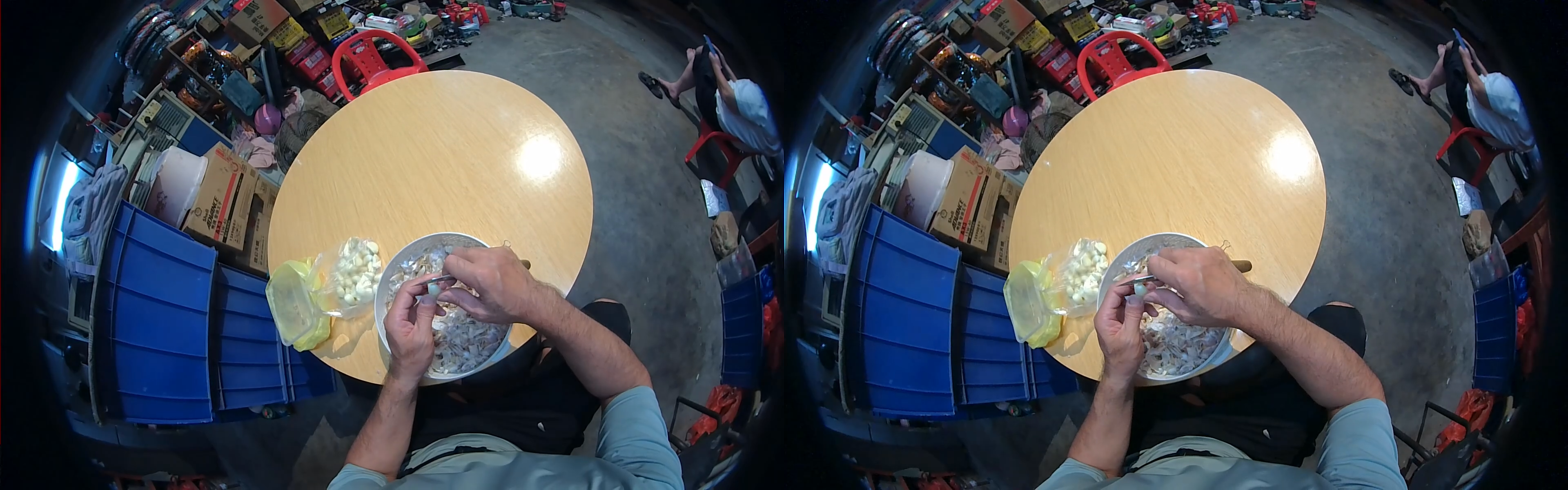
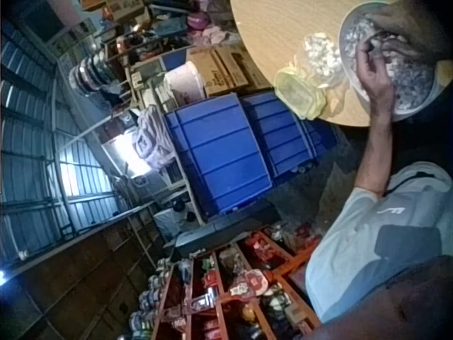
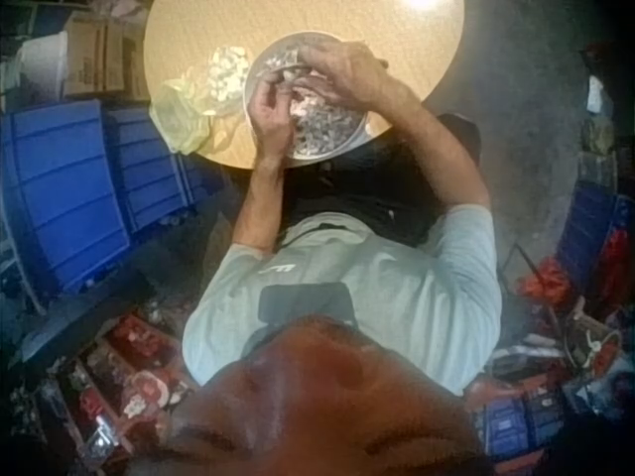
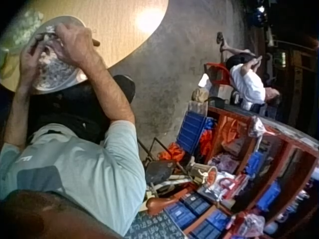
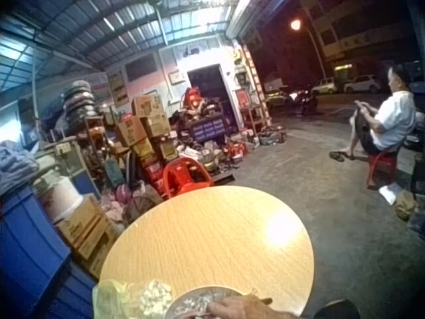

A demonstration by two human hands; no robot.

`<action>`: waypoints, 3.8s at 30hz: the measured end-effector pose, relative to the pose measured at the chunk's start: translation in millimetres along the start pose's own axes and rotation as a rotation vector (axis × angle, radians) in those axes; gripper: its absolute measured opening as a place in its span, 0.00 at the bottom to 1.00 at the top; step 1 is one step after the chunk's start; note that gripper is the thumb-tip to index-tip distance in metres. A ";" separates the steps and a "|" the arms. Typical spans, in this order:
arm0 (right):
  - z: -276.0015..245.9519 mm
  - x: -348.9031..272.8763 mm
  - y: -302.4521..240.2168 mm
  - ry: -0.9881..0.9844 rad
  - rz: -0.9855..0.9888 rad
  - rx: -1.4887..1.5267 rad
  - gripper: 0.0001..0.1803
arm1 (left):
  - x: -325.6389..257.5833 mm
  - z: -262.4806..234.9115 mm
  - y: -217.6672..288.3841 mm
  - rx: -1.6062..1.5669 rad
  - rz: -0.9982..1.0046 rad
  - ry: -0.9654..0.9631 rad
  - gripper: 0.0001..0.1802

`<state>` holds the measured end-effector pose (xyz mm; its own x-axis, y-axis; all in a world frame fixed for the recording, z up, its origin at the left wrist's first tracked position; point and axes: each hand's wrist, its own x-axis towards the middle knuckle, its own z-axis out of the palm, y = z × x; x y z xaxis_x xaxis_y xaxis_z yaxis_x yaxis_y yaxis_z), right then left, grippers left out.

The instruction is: Peel garlic cloves using hands and a small knife.

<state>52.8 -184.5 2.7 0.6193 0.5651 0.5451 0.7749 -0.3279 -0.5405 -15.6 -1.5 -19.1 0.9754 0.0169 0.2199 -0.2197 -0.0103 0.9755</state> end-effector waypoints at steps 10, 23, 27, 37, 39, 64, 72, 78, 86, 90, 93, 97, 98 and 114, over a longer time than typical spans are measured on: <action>-0.5 -0.1 -1.6 0.034 -0.031 -0.034 0.15 | -0.4 -0.2 -3.8 0.037 0.037 0.011 0.14; -0.9 -1.2 -0.9 0.002 0.020 0.007 0.15 | -0.4 0.2 -9.5 0.005 0.035 0.012 0.15; 0.0 -2.0 -0.4 -0.008 0.022 0.021 0.14 | -0.1 1.0 -9.2 -0.017 0.032 0.017 0.15; -13.2 1.5 -3.7 -0.162 0.175 0.112 0.14 | 0.6 4.1 -5.2 -0.007 0.015 0.016 0.17; -11.9 0.9 -1.1 -0.170 0.176 0.145 0.14 | 0.4 3.5 -6.5 -0.058 -0.026 -0.003 0.17; -3.7 0.2 -2.2 -0.046 0.058 -0.016 0.15 | -1.2 4.4 -2.7 -0.280 -0.088 0.081 0.12; -4.5 -0.7 -3.6 -0.012 0.054 -0.002 0.16 | -0.6 0.2 -8.1 -0.188 -0.021 0.059 0.15; -4.3 -0.8 -1.5 -0.036 0.041 0.004 0.16 | 1.9 4.8 3.1 -0.152 -0.064 0.064 0.14; -4.4 -0.6 -0.5 -0.007 0.010 0.027 0.14 | 2.2 2.1 -0.4 -0.117 -0.025 0.039 0.15; -3.5 -1.4 -1.4 -0.008 0.031 0.029 0.14 | 3.1 3.0 -0.4 -0.128 -0.018 0.040 0.15; -5.2 -0.7 -3.1 0.001 0.045 0.027 0.14 | 2.6 2.0 -1.4 -0.114 -0.013 0.033 0.15; -5.8 -0.1 -1.4 -0.046 0.059 0.059 0.14 | 2.8 2.0 -1.3 -0.089 -0.016 0.031 0.15; -6.0 0.3 -1.4 -0.046 0.059 0.060 0.14 | 2.7 2.1 -2.3 -0.095 -0.019 0.036 0.15; -11.9 -0.4 -0.5 -0.256 0.115 0.101 0.15 | 3.5 6.3 3.8 -0.708 -0.380 0.140 0.11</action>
<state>53.7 -193.6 10.3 0.6406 0.7050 0.3041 0.6769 -0.3315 -0.6572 -12.9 -7.8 -14.7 0.9846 0.0178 -0.1738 0.1199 0.6548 0.7462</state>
